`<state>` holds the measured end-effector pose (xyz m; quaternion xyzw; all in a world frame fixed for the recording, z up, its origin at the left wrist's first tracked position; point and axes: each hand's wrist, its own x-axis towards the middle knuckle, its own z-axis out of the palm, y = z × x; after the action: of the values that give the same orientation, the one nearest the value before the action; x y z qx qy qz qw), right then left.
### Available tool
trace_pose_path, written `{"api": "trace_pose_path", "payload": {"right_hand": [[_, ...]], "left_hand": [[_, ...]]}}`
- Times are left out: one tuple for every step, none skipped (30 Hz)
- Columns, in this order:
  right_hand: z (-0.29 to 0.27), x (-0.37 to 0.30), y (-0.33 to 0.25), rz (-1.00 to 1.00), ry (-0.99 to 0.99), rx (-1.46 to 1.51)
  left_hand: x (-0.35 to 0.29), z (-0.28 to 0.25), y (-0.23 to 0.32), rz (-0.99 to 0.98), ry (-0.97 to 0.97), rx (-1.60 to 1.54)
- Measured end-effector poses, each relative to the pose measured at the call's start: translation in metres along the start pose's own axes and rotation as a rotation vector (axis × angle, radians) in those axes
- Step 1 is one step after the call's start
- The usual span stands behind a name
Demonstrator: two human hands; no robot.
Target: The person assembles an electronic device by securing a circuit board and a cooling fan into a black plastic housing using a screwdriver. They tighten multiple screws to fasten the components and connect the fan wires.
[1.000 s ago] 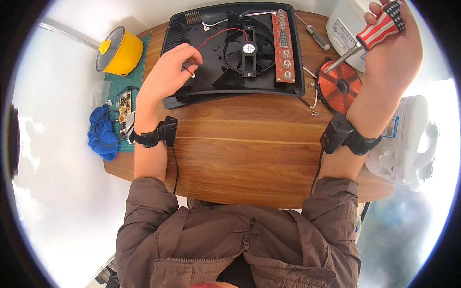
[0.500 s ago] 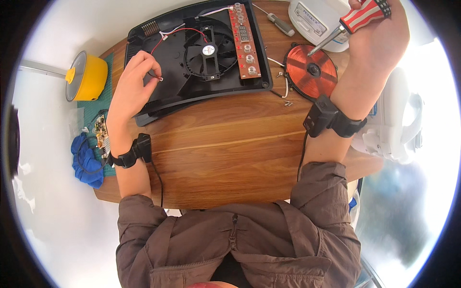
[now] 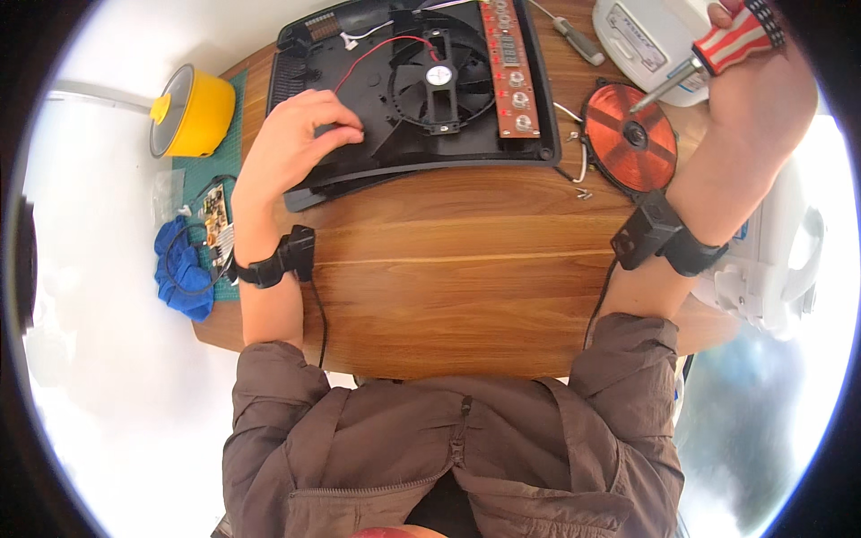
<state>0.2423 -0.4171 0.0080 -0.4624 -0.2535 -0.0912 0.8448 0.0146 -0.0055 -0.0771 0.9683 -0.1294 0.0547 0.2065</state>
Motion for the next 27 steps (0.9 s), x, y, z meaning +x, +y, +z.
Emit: {"api": "trace_pose_path", "payload": {"right_hand": [[0.001, -0.004, 0.006, -0.023, 0.078, -0.090], [0.003, -0.004, 0.005, -0.029, 0.096, -0.134], [0.005, -0.005, 0.005, -0.033, 0.115, -0.175], [0.008, -0.006, 0.005, -0.038, 0.135, -0.215], [0.034, -0.018, 0.011, -0.089, 0.187, -0.316], [0.049, -0.024, 0.012, -0.144, 0.240, -0.420], [0.048, -0.022, 0.011, -0.137, 0.243, -0.405], [0.053, -0.024, 0.010, -0.110, 0.261, -0.333], [0.061, -0.028, 0.007, -0.082, 0.278, -0.260], [0.067, -0.031, 0.006, -0.054, 0.296, -0.188], [0.071, -0.033, 0.006, -0.072, 0.289, -0.232], [0.073, -0.035, 0.007, -0.090, 0.282, -0.276], [0.075, -0.036, 0.008, -0.108, 0.275, -0.319], [0.075, -0.035, 0.008, -0.093, 0.263, -0.271], [0.075, -0.034, 0.007, -0.078, 0.251, -0.221], [0.074, -0.033, 0.006, -0.063, 0.238, -0.172], [0.071, -0.033, 0.005, -0.054, 0.184, -0.129], [0.066, -0.033, 0.005, -0.045, 0.130, -0.087], [0.060, -0.032, 0.003, -0.036, 0.075, -0.045], [0.050, -0.028, 0.002, 0.026, -0.071, 0.105], [0.043, -0.023, 0.001, 0.089, -0.216, 0.254], [0.036, -0.021, -0.001, 0.131, -0.304, 0.344], [0.041, -0.021, -0.003, 0.183, -0.389, 0.433], [0.046, -0.024, -0.004, 0.216, -0.416, 0.465], [0.054, -0.030, -0.003, 0.154, -0.396, 0.424], [0.070, -0.036, 0.000, 0.097, -0.377, 0.388], [0.096, -0.051, 0.009, -0.051, -0.311, 0.280]], "left_hand": [[-0.002, 0.000, 0.000, -0.008, -0.002, 0.012], [-0.001, 0.003, 0.000, -0.003, 0.004, 0.011], [-0.001, 0.002, -0.002, 0.028, 0.014, 0.028], [-0.002, 0.002, -0.002, 0.021, 0.050, 0.035], [-0.003, 0.004, -0.002, 0.009, 0.083, 0.045], [-0.003, 0.004, -0.002, 0.001, 0.117, 0.054], [-0.002, 0.004, -0.002, 0.000, 0.131, 0.045], [-0.002, 0.002, -0.001, -0.004, 0.142, 0.040], [-0.002, 0.000, 0.000, -0.009, 0.153, 0.034], [-0.001, 0.000, 0.000, 0.002, 0.176, 0.034], [-0.001, 0.000, 0.002, 0.012, 0.200, 0.033], [-0.001, 0.000, 0.003, 0.023, 0.224, 0.033], [-0.001, 0.000, 0.003, 0.011, 0.256, 0.023], [-0.001, 0.000, 0.003, 0.002, 0.288, 0.011], [-0.001, 0.000, 0.004, -0.007, 0.319, 0.000], [-0.001, -0.001, 0.007, 0.011, 0.380, 0.033], [0.001, -0.004, 0.011, 0.034, 0.441, 0.063], [0.003, -0.005, 0.014, 0.058, 0.502, 0.092], [0.003, -0.006, 0.010, 0.089, 0.522, 0.126], [0.003, -0.007, 0.010, 0.068, 0.534, 0.142], [0.001, -0.008, 0.012, 0.049, 0.546, 0.157], [0.001, -0.010, 0.014, 0.030, 0.559, 0.172], [0.002, -0.011, 0.017, 0.023, 0.569, 0.191], [0.002, -0.011, 0.017, -0.024, 0.528, 0.162], [0.001, -0.011, 0.015, -0.070, 0.486, 0.133], [-0.001, -0.011, 0.014, -0.122, 0.446, 0.106], [-0.003, -0.009, 0.012, -0.139, 0.472, 0.009]]}}
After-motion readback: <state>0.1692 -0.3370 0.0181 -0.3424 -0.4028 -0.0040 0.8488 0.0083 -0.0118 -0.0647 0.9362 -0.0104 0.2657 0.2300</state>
